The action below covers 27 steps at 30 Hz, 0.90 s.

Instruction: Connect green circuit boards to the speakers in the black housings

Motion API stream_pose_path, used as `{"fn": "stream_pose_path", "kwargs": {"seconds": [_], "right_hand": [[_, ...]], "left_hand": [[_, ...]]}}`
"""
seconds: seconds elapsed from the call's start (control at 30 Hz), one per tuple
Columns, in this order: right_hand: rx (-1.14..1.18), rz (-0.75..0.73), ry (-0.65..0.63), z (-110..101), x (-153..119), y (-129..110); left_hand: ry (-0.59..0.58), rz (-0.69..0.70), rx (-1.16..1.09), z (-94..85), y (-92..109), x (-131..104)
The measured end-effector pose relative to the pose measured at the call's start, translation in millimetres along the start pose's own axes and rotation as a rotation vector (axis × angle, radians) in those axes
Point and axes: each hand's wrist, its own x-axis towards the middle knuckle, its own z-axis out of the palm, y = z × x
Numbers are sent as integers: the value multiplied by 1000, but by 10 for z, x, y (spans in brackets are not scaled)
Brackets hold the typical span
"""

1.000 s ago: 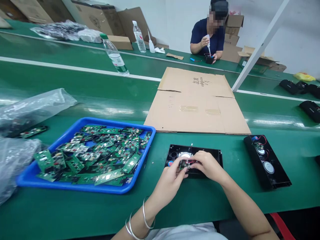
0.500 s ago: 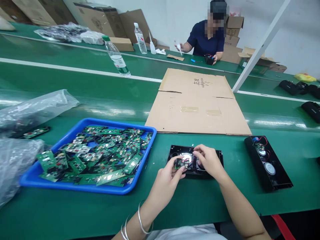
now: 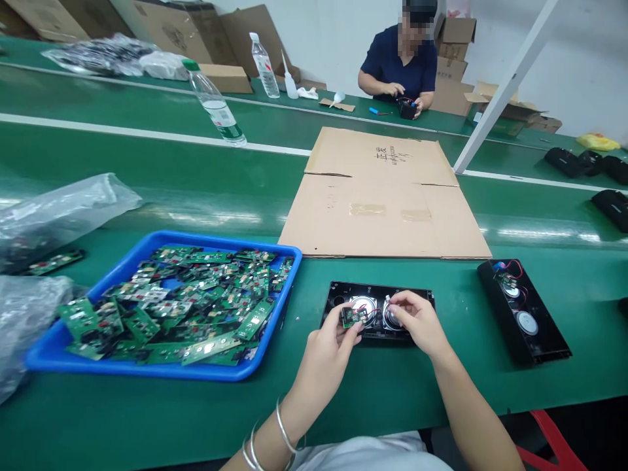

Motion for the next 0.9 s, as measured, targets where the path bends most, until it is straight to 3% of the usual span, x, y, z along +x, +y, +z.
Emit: {"fn": "stream_pose_path", "kwargs": {"seconds": [0.23, 0.57, 0.8, 0.9], "right_hand": [[-327, -333, -124, 87, -93, -66], [-506, -439, -152, 79, -61, -74], [-717, -673, -219, 38, -27, -131], [-824, -711, -186, 54, -28, -133]], "left_hand": [[-40, 17, 37, 25, -11, 28], [-66, 23, 36, 4, 34, 25], [-102, 41, 79, 10, 59, 49], [-111, 52, 81, 17, 68, 65]]}}
